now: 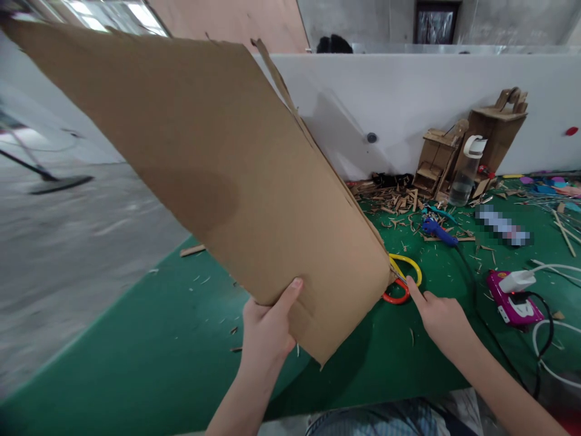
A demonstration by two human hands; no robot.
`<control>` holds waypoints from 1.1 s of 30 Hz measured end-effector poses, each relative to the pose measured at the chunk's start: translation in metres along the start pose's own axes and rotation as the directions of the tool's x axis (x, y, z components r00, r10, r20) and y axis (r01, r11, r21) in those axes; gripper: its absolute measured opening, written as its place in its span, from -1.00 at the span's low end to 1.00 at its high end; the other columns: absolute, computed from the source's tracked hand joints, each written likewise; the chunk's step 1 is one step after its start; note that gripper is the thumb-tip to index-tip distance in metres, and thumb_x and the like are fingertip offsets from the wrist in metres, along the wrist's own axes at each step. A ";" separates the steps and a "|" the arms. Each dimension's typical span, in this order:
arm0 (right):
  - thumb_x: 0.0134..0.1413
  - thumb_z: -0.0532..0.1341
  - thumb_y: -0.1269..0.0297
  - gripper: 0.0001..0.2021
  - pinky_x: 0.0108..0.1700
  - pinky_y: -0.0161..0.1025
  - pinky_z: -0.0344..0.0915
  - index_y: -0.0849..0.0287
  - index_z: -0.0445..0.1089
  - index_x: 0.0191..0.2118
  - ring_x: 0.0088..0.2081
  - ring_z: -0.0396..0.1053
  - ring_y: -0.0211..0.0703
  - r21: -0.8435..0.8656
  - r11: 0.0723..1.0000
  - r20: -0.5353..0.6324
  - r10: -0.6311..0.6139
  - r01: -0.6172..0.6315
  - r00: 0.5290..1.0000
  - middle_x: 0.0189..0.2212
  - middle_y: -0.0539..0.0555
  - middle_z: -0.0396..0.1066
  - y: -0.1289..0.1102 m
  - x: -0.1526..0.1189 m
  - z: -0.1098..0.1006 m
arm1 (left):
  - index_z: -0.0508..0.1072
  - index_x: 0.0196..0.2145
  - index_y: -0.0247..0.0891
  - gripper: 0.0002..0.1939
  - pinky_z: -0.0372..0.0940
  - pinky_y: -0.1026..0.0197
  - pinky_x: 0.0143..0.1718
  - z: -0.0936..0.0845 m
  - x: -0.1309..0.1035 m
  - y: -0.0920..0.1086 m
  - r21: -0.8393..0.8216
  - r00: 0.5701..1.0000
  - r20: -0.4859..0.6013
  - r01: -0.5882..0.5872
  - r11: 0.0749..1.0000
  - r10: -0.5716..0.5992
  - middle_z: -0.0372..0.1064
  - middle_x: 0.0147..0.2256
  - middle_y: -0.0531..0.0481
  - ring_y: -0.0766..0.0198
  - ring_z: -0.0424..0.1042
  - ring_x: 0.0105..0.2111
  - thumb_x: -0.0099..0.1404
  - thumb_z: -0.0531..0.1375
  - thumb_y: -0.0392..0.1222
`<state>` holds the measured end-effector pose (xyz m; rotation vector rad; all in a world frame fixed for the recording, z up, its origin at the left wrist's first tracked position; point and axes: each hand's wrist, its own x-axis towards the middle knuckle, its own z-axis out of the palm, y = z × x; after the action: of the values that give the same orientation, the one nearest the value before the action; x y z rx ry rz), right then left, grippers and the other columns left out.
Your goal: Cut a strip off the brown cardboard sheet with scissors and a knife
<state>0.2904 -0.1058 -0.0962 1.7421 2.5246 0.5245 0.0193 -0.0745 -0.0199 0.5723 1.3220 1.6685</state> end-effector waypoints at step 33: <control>0.08 -0.01 0.54 -0.32 -0.53 -0.38 0.10 0.18 -0.15 0.33 -0.49 0.37 -0.25 0.045 0.992 0.133 0.112 -0.119 0.985 -0.39 0.10 0.42 -0.007 0.069 -0.028 | 0.51 -0.27 -0.29 -0.58 0.36 0.05 -0.09 0.012 0.018 0.017 0.059 0.978 0.035 -0.208 0.976 0.206 0.50 -0.21 -0.16 -0.05 0.42 -0.07 -0.16 0.42 -0.21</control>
<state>0.2520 -0.0520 -0.0609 1.8839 2.3819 0.3390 0.0144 -0.0533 -0.0031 0.7914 1.3339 1.7835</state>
